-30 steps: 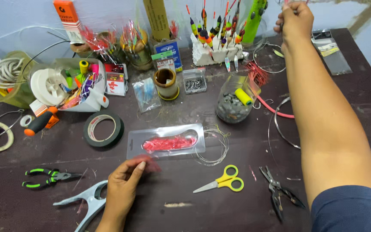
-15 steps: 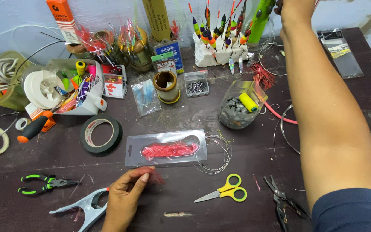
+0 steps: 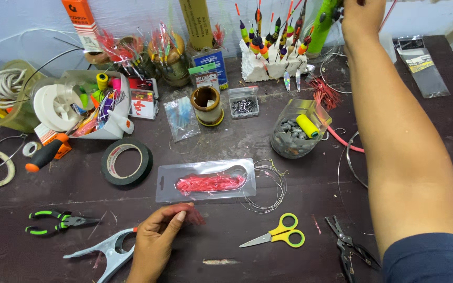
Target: The person uses yellow-handled scissors to cut a red, ribbed plastic strip into smaller pieces. They then pick up a small, colorful fishing lure and place it into a clear plastic bag along with the cut pieces. The person folds the bag and places it on the table.
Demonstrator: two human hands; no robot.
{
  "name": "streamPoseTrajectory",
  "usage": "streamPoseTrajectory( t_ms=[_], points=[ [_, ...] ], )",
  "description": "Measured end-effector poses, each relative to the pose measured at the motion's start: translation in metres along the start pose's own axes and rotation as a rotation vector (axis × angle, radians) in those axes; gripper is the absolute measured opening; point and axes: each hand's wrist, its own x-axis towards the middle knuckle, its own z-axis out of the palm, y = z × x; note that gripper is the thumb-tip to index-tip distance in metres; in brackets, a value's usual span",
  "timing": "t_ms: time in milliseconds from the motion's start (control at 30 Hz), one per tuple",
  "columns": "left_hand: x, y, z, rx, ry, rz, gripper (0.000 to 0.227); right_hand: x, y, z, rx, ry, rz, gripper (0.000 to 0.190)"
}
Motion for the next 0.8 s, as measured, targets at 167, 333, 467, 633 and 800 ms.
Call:
streamPoseTrajectory(
  t_ms=[167, 333, 467, 633, 800],
  points=[
    [0.0, 0.019, 0.006, -0.121, 0.068, -0.103, 0.017, 0.007, 0.039, -0.013, -0.161, -0.068, 0.094, 0.017],
    [0.007, 0.001, -0.002, -0.12, 0.188, -0.205, 0.017, 0.007, 0.044, -0.05, -0.179, -0.082, 0.15, 0.015],
    [0.006, 0.048, -0.002, 0.044, 0.11, -0.229, 0.02, -0.005, 0.025, -0.094, -0.317, -0.154, -0.138, 0.017],
    [0.008, 0.047, -0.001, 0.023, 0.037, -0.18, 0.021, -0.085, -0.17, -0.108, -0.25, -0.348, -0.105, 0.012],
    [-0.003, 0.052, 0.012, -0.015, -0.098, -0.108, 0.014, -0.177, -0.313, -0.107, -0.202, -0.515, -0.133, 0.013]
  ],
)
